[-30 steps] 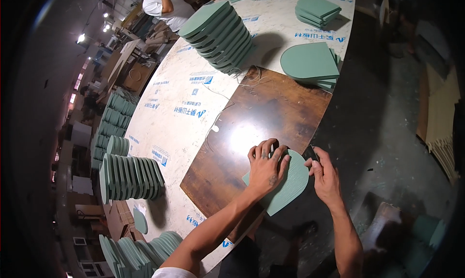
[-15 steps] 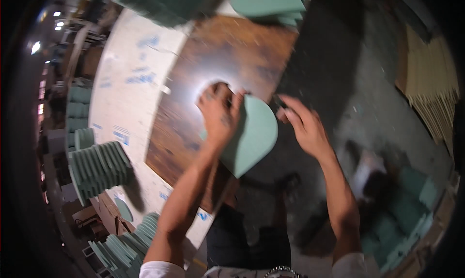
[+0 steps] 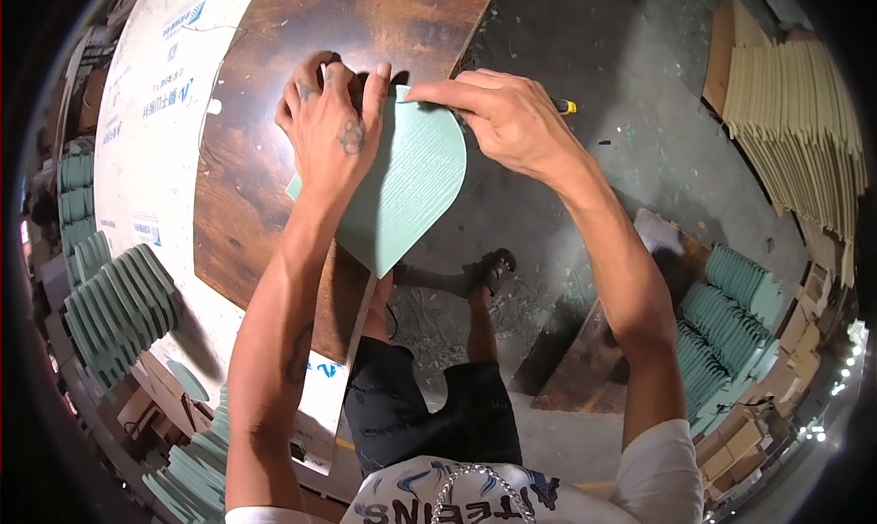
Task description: Trimming the edges of green foam furniture inserts using a utility knife.
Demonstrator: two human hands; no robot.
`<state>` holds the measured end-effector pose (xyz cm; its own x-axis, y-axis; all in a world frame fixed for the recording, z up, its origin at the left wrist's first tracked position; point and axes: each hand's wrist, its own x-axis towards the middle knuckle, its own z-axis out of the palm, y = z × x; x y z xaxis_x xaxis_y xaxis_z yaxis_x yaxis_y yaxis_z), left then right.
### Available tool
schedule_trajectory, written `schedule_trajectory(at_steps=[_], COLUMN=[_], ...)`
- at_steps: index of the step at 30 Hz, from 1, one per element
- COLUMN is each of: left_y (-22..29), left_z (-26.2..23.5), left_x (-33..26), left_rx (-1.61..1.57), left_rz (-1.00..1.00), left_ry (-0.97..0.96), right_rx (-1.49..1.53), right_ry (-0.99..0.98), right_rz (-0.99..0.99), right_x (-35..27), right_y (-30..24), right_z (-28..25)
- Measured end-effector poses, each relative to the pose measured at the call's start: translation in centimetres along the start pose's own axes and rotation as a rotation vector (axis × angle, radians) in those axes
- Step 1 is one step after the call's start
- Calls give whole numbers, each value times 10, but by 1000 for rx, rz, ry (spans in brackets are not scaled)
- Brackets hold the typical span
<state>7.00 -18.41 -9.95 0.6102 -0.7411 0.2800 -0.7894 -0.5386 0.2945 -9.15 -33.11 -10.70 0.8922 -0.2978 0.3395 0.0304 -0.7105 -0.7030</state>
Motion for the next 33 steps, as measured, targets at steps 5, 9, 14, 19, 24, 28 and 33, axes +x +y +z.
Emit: schedule_trajectory(at_steps=[5, 9, 14, 19, 24, 28, 33], left_y=[-9, -5, -11, -18, -19, -30, -38], left_z=[1, 7, 10, 8, 12, 1, -10], left_x=[-5, -1, -2, -1, -1, -8, -33], left_rx=[60, 59, 45, 42, 44, -58, 16], left_rz=[7, 30, 66, 63, 58, 288, 188], left_ry=[-4, 14, 58, 54, -5, -21, -80], right_rx=[-111, -130, -33, -50, -25, 284, 305], right_ry=[41, 118, 247, 279, 368, 538, 276], right_rz=[36, 50, 214, 212, 239, 481, 304], right_x=[-46, -92, -49, -69, -102, -75, -18], right_y=[-21, -63, -34, -48, -103, -86, -17], right_z=[11, 27, 23, 38, 70, 65, 34])
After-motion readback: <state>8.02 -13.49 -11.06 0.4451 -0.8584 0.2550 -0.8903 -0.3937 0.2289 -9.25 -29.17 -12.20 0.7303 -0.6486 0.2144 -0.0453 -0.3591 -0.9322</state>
